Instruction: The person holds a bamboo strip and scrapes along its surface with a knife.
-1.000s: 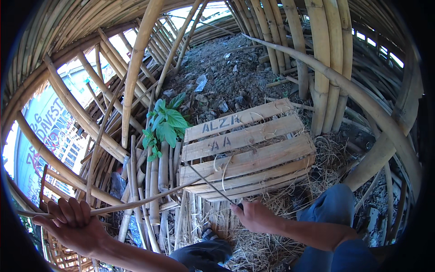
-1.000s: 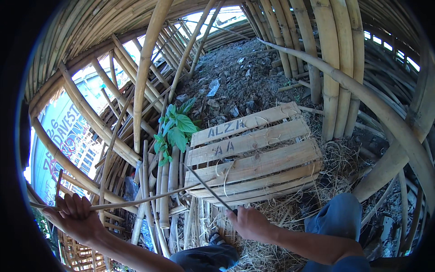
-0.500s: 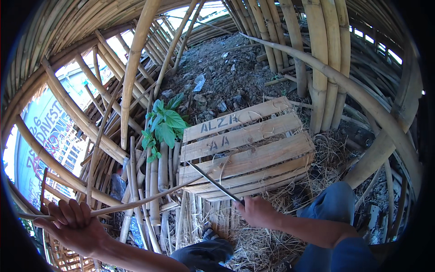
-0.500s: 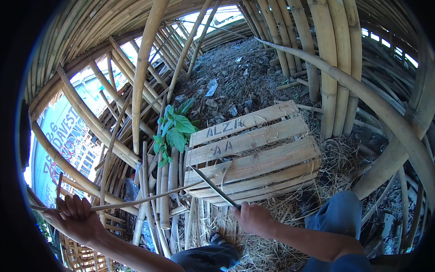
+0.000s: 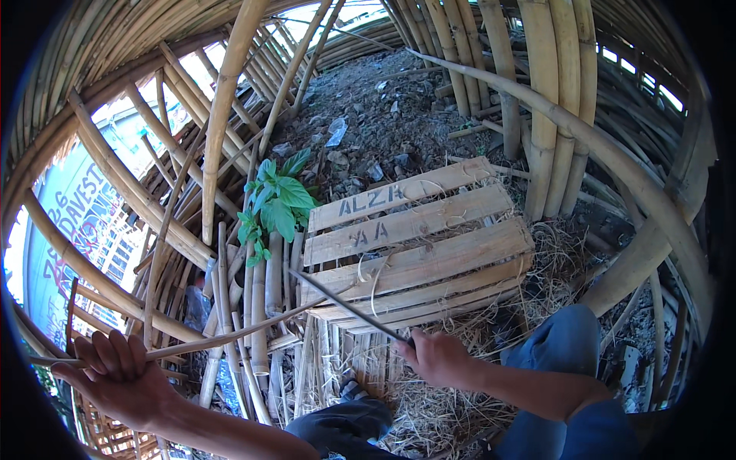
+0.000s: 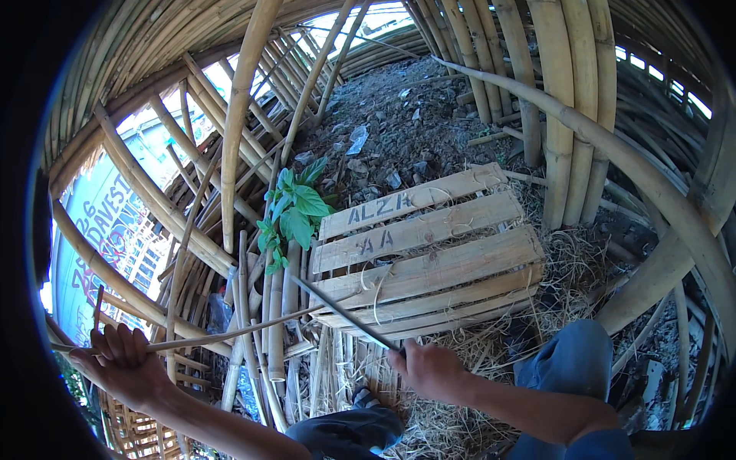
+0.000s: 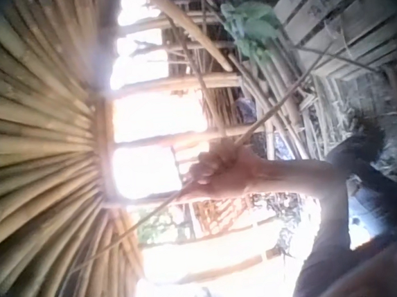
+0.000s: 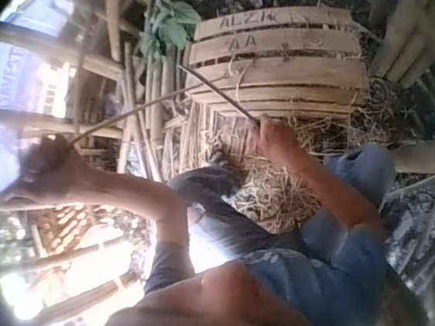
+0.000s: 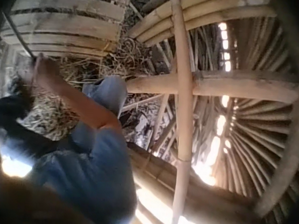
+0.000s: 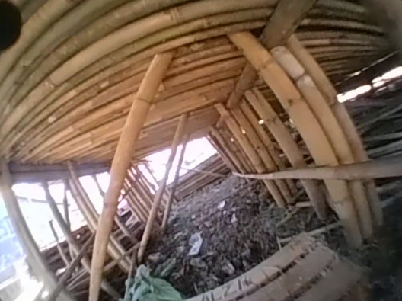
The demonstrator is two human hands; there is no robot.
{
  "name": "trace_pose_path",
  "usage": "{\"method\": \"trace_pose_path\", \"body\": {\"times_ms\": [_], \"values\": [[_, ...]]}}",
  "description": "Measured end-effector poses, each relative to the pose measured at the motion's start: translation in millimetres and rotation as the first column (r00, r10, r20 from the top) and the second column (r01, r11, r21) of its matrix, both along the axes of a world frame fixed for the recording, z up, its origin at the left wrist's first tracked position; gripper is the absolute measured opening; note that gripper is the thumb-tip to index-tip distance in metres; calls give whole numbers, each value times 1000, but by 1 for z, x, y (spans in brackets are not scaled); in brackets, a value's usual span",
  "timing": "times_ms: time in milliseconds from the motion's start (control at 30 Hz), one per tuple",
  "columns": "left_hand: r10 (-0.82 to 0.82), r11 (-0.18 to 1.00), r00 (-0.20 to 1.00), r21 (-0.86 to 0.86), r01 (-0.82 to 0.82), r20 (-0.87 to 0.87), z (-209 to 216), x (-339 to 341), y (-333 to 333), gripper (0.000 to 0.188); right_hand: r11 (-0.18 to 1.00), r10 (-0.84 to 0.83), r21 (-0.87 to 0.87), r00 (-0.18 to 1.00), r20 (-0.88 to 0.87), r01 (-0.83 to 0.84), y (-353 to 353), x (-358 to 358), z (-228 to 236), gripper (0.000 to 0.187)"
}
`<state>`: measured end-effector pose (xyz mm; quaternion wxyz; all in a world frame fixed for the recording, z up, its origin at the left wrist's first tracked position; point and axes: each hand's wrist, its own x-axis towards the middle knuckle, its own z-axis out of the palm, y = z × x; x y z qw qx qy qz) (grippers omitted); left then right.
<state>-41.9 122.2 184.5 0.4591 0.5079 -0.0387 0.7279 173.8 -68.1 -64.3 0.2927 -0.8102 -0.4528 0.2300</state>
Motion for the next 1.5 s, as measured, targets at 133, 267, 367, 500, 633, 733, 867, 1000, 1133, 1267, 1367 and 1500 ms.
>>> {"method": "trace_pose_path", "body": {"times_ms": [133,267,367,500,633,733,867,1000,1133,1267,1367,1500], "values": [[-63,998,998,12,63,-19,0,0,-4,48,999,-41,33,999,-25,42,0,2,2,54],[18,1000,1000,9,-18,-11,0,-1,-5,48,999,35,-27,998,-61,-36,-5,-1,-2,56],[-40,998,999,55,42,-36,0,-1,-4,48,997,-32,-64,999,-20,31,-4,1,-10,56],[-60,996,997,58,63,-41,-2,-2,-6,47,999,-21,-51,978,-207,10,7,10,-21,57],[-138,985,987,96,145,-81,-1,1,-7,47,998,-56,-15,915,-400,55,9,6,-14,60],[-151,982,984,96,160,-95,0,2,-7,47,999,12,52,987,-162,-3,-3,-10,-5,59],[68,996,998,-52,-67,15,-1,0,-4,47,979,124,158,992,26,-127,-13,-13,-7,54],[-33,998,998,49,36,-47,0,-1,-2,47,996,-84,-25,991,106,87,-1,0,-24,52],[29,999,999,31,-28,-34,-1,0,-4,47,995,-94,-48,966,-239,85,8,10,-28,55],[-20,998,999,64,23,-42,-2,1,-4,47,1000,-25,-2,897,-442,27,7,8,-9,58],[-28,998,998,61,31,-49,-2,-2,-1,47,996,40,82,987,-158,-28,-1,-5,2,57],[-66,994,996,83,71,-64,-1,-4,3,47,999,39,30,996,-77,-37,-4,-9,-4,56]]}}
